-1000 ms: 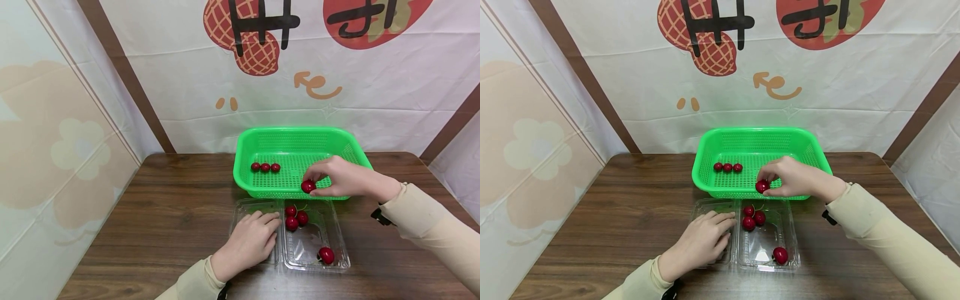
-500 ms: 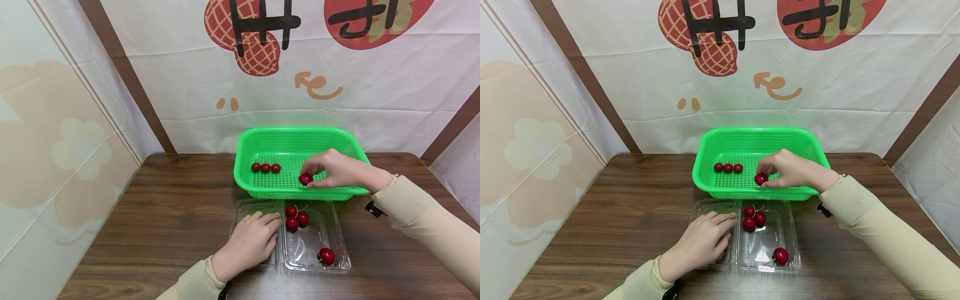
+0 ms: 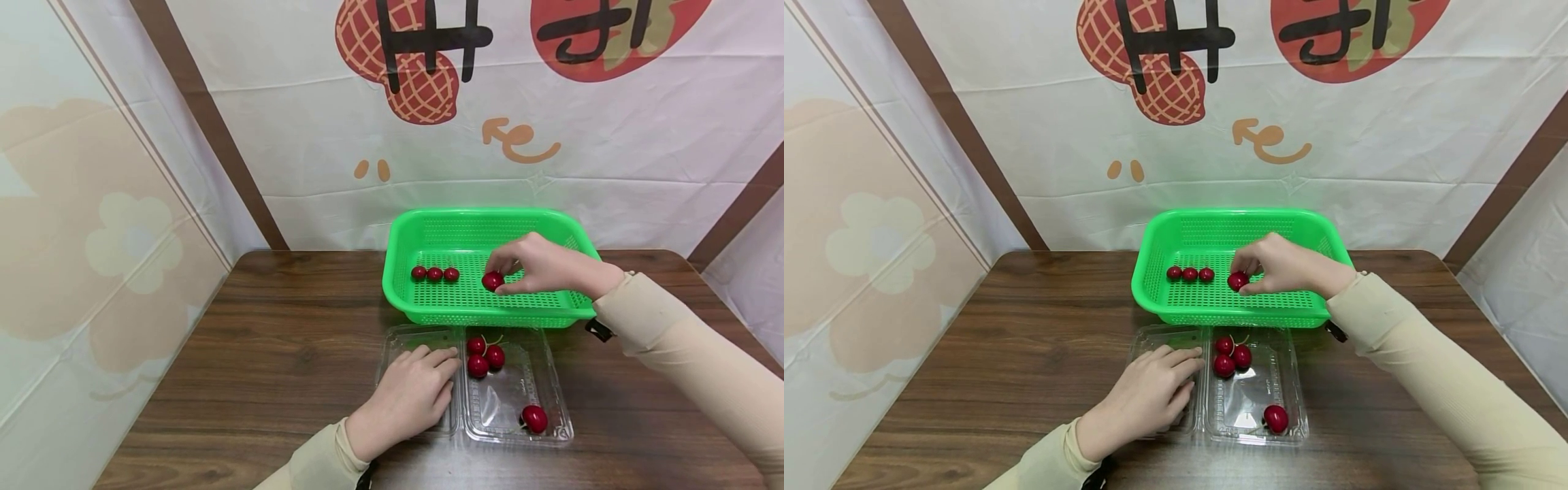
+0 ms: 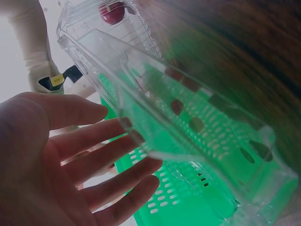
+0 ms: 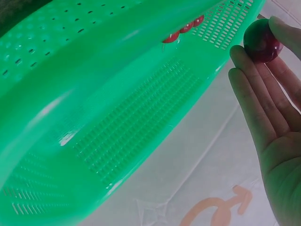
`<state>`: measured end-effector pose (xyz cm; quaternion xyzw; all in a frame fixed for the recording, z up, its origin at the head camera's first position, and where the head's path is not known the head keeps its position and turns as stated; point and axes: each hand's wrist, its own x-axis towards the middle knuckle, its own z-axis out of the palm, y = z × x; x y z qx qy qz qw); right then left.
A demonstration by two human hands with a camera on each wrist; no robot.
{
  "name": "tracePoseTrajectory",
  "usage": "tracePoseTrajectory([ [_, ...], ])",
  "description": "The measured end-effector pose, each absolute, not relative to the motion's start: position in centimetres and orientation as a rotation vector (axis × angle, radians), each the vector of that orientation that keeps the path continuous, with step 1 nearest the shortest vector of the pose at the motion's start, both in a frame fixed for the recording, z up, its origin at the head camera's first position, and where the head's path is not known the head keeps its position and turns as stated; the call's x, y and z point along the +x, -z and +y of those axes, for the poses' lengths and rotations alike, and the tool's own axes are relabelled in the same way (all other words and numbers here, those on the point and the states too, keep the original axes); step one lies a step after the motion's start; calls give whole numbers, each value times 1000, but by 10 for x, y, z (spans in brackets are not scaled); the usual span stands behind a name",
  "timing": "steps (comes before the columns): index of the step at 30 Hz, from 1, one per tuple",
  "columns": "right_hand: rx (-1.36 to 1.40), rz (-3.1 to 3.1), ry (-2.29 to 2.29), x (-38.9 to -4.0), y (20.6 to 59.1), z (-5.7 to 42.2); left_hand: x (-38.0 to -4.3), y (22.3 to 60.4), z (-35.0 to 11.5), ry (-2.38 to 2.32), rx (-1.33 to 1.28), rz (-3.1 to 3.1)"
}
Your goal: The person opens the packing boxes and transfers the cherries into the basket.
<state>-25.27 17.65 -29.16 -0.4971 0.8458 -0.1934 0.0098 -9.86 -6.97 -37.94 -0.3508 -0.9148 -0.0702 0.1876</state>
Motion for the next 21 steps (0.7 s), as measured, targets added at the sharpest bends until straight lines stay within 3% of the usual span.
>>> tracePoseTrajectory([
  [21, -1461, 2660, 525, -278, 287, 162, -100, 381, -70, 193, -992, -2539],
])
